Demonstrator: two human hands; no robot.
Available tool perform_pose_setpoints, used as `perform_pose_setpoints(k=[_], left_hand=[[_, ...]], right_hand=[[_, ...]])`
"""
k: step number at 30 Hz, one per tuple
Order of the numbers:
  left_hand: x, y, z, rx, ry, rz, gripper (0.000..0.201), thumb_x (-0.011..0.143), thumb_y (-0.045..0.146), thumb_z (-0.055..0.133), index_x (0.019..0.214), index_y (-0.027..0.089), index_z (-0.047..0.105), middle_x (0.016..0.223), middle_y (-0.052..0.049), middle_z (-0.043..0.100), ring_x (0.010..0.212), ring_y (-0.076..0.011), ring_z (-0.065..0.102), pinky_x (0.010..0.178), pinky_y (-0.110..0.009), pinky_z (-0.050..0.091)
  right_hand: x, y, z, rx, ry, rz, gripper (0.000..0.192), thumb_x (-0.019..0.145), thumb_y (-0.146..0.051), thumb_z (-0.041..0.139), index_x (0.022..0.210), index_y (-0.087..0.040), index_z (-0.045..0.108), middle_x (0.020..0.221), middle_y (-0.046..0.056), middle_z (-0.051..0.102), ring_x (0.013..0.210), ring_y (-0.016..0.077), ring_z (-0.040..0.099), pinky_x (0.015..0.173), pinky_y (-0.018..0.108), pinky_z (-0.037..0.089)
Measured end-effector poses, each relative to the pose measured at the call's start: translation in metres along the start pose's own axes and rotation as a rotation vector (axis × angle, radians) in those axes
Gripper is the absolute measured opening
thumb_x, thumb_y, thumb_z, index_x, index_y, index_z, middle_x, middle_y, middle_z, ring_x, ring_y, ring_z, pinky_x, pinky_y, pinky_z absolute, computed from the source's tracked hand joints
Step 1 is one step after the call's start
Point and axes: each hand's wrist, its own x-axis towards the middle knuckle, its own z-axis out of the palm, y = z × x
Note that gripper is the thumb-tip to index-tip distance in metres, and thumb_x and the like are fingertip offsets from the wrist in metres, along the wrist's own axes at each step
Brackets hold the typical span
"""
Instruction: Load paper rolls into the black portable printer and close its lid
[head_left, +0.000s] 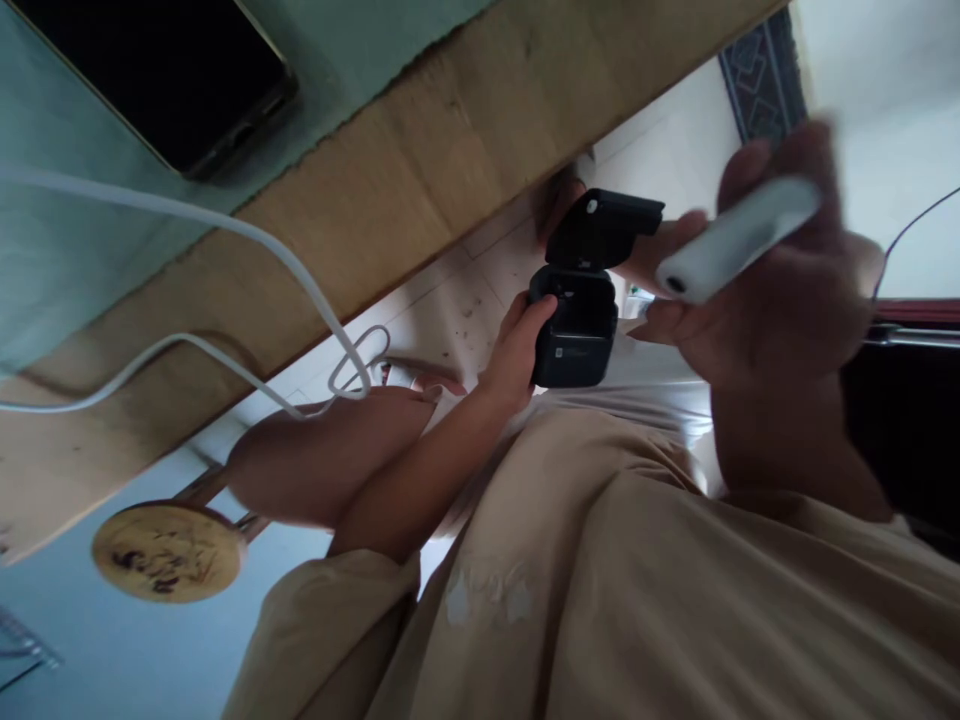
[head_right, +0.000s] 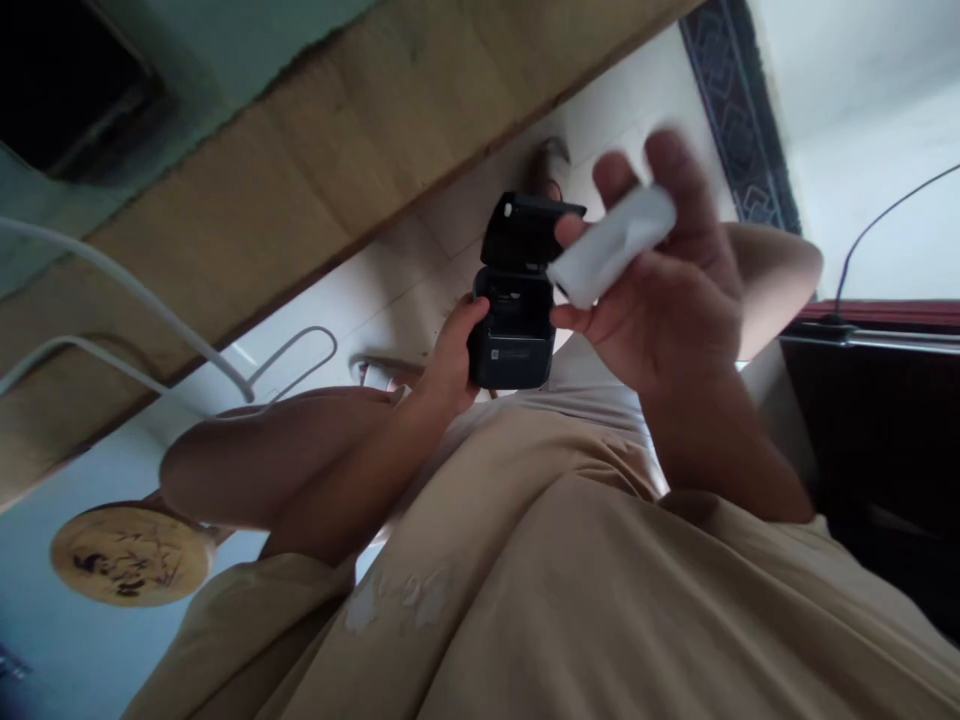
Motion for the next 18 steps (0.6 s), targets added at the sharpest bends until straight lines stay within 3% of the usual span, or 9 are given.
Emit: perform_pose_setpoints(k=[1, 3, 7, 10, 13, 16, 18], left_hand=[[0.001, 0.002, -0.001, -0.003, 0.005, 0.005, 0.026, 0.085, 0.043, 0.076, 0.093, 0.022, 0.062, 0.080, 0.003, 0.065, 0.075, -0.0130, 0.065, 0.069, -0.024, 0.054], [0.005, 0.004, -0.004, -0.002, 0.024, 0.021, 0.027, 0.086, 0.044, 0.076, 0.093, 0.022, 0.062, 0.081, 0.003, 0.065, 0.073, -0.0124, 0.065, 0.068, -0.024, 0.054], [0.013, 0.003, -0.007, 0.006, 0.052, 0.085, 0.029, 0.085, 0.046, 0.076, 0.095, 0.023, 0.062, 0.083, 0.004, 0.065, 0.074, -0.0124, 0.066, 0.067, -0.024, 0.055], [0.015, 0.000, -0.007, 0.041, 0.038, 0.100, 0.032, 0.083, 0.049, 0.077, 0.096, 0.023, 0.062, 0.085, 0.004, 0.066, 0.075, -0.0128, 0.066, 0.067, -0.024, 0.053], [0.013, -0.002, -0.005, 0.124, 0.014, 0.109, 0.034, 0.083, 0.050, 0.077, 0.099, 0.024, 0.061, 0.086, 0.004, 0.066, 0.077, -0.0138, 0.066, 0.069, -0.026, 0.052], [0.012, -0.003, -0.005, 0.221, -0.025, 0.147, 0.032, 0.083, 0.045, 0.078, 0.101, 0.024, 0.062, 0.090, 0.003, 0.068, 0.087, -0.0153, 0.068, 0.078, -0.026, 0.053], [0.012, -0.004, -0.006, 0.254, -0.040, 0.154, 0.032, 0.083, 0.043, 0.077, 0.103, 0.024, 0.063, 0.092, 0.002, 0.069, 0.092, -0.0160, 0.069, 0.082, -0.026, 0.053]], right_hand=[[-0.008, 0.011, -0.007, 0.126, 0.003, 0.047, 0.043, 0.080, -0.044, 0.082, 0.118, -0.056, 0.067, 0.144, -0.015, 0.061, 0.116, 0.0141, 0.073, 0.058, 0.023, 0.064], [-0.020, 0.032, -0.016, 0.219, 0.016, 0.127, 0.035, 0.080, -0.044, 0.081, 0.112, -0.045, 0.069, 0.132, -0.007, 0.068, 0.103, 0.0131, 0.074, 0.058, 0.022, 0.062], [-0.033, 0.057, -0.016, 0.058, 0.050, 0.111, 0.038, 0.083, -0.042, 0.082, 0.117, -0.043, 0.064, 0.112, -0.006, 0.069, 0.094, 0.0105, 0.073, 0.067, 0.020, 0.061], [-0.031, 0.060, -0.014, -0.192, 0.082, -0.037, 0.052, 0.088, -0.027, 0.080, 0.133, -0.046, 0.061, 0.127, -0.004, 0.066, 0.099, 0.0114, 0.073, 0.083, 0.026, 0.065], [-0.022, 0.061, -0.014, -0.501, 0.052, -0.297, 0.065, 0.086, -0.024, 0.081, 0.143, -0.042, 0.056, 0.133, 0.001, 0.067, 0.111, 0.0205, 0.073, 0.100, 0.040, 0.065], [-0.012, 0.062, -0.013, -0.738, -0.040, -0.467, 0.046, 0.090, -0.025, 0.075, 0.133, -0.032, 0.062, 0.124, 0.004, 0.073, 0.112, 0.0253, 0.073, 0.102, 0.046, 0.064], [-0.007, 0.066, -0.013, -0.837, -0.061, -0.514, 0.036, 0.091, -0.022, 0.072, 0.125, -0.030, 0.064, 0.117, 0.004, 0.075, 0.107, 0.0252, 0.074, 0.094, 0.045, 0.064]])
